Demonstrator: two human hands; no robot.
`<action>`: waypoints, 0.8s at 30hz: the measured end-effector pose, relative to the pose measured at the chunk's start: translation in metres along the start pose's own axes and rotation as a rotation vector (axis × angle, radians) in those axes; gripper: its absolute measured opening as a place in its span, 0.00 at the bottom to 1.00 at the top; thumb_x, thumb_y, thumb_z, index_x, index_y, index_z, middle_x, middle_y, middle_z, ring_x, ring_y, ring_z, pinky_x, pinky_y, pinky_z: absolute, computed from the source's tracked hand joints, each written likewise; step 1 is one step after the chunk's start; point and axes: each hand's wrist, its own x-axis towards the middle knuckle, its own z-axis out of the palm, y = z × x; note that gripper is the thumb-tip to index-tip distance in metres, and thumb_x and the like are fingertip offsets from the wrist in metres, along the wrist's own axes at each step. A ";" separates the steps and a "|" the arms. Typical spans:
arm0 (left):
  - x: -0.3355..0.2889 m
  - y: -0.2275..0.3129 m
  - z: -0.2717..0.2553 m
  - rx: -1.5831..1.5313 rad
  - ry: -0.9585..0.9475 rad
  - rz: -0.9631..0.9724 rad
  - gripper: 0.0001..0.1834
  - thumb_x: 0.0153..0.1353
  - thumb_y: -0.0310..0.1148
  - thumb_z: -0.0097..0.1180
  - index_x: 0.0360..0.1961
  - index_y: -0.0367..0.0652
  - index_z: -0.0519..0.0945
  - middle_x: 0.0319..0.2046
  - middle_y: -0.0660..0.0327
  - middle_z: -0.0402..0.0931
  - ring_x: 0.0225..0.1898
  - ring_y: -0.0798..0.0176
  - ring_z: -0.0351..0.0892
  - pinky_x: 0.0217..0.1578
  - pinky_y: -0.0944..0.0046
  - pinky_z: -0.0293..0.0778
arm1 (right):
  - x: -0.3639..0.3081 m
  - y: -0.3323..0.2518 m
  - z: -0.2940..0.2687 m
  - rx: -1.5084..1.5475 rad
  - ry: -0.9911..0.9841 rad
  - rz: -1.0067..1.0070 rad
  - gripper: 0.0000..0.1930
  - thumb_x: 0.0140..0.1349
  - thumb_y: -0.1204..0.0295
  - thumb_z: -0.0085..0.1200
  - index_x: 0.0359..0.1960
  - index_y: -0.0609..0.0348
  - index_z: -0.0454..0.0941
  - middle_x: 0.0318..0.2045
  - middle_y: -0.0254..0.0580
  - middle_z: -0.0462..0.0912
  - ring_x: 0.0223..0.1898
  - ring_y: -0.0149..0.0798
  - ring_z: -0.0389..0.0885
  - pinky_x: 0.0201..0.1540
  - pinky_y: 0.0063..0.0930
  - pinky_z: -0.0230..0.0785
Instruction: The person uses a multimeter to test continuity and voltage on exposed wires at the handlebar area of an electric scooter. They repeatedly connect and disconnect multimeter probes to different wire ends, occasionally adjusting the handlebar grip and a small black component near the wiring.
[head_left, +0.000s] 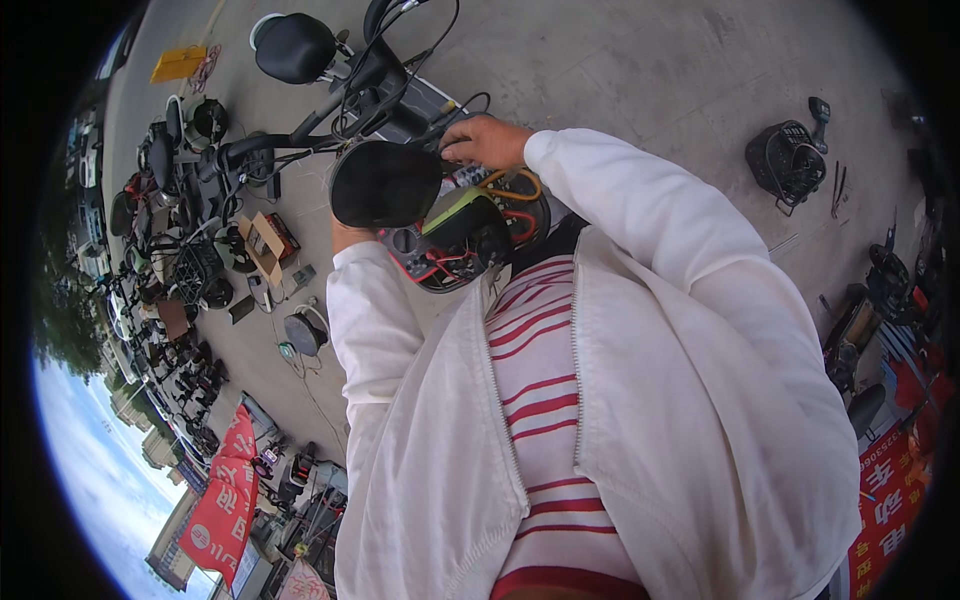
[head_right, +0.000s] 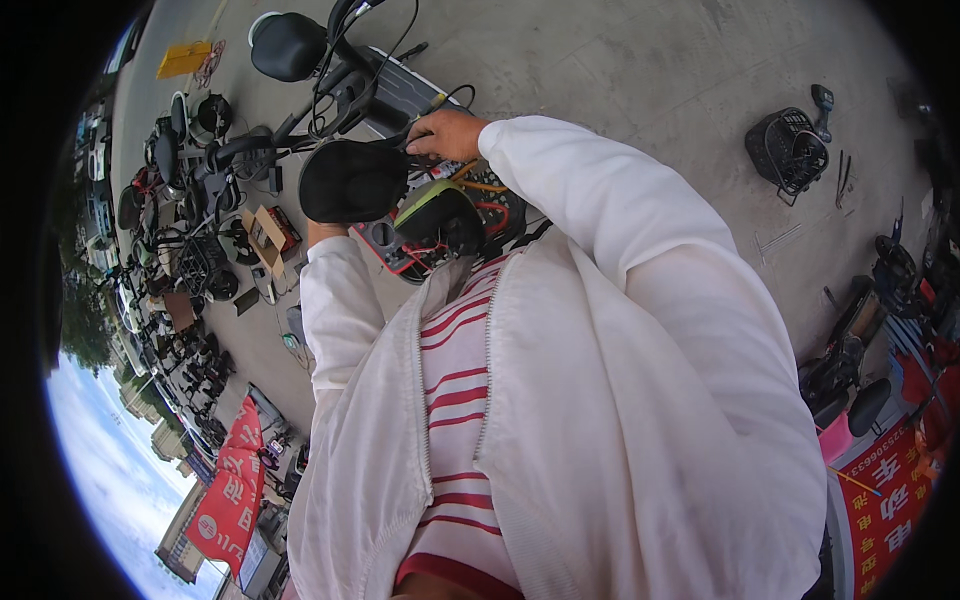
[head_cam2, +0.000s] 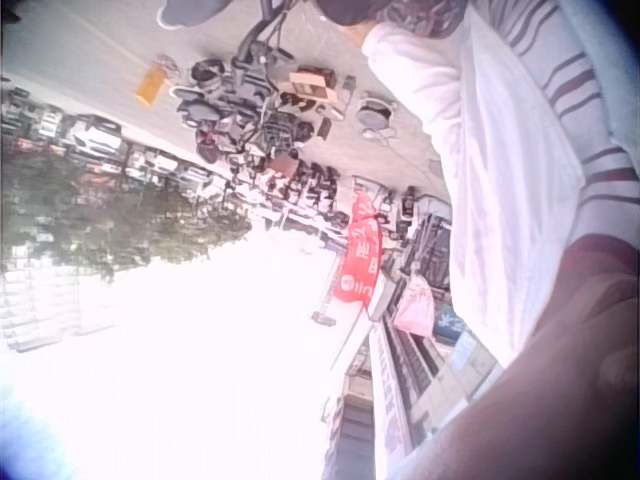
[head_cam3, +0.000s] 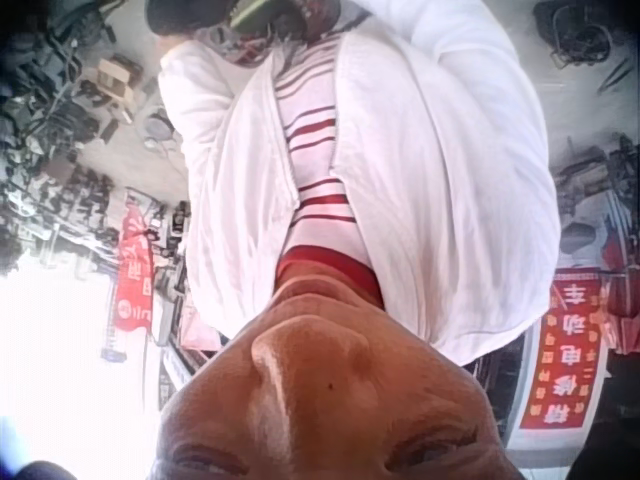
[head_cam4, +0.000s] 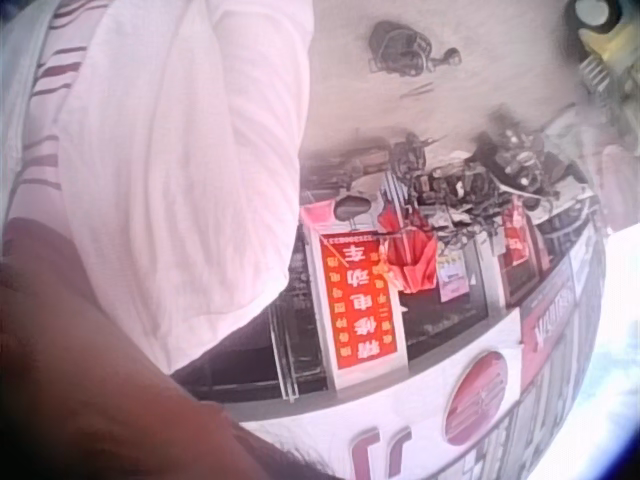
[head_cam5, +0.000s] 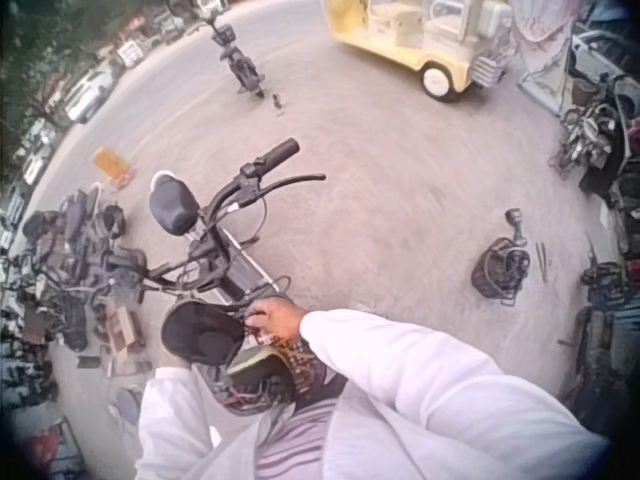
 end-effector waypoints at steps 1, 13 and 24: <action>0.002 0.000 0.002 0.007 0.006 0.001 0.17 0.62 0.34 0.45 0.46 0.33 0.75 0.45 0.49 0.77 0.46 0.53 0.77 0.53 0.56 0.72 | -0.001 0.002 0.002 0.065 0.010 0.039 0.18 0.61 0.59 0.54 0.42 0.62 0.77 0.28 0.37 0.79 0.30 0.30 0.76 0.34 0.25 0.69; 0.010 -0.003 0.009 0.040 0.028 0.003 0.17 0.62 0.35 0.45 0.47 0.33 0.74 0.46 0.49 0.76 0.47 0.53 0.77 0.53 0.56 0.71 | -0.007 -0.013 0.007 0.295 0.041 0.223 0.22 0.62 0.51 0.50 0.37 0.61 0.75 0.23 0.32 0.69 0.22 0.28 0.65 0.25 0.24 0.61; 0.015 -0.006 0.010 0.024 0.040 0.018 0.18 0.62 0.35 0.45 0.48 0.34 0.73 0.47 0.49 0.75 0.48 0.52 0.76 0.54 0.56 0.70 | 0.006 -0.006 0.017 0.970 0.071 0.453 0.10 0.64 0.64 0.49 0.34 0.58 0.71 0.20 0.32 0.63 0.21 0.29 0.59 0.23 0.26 0.59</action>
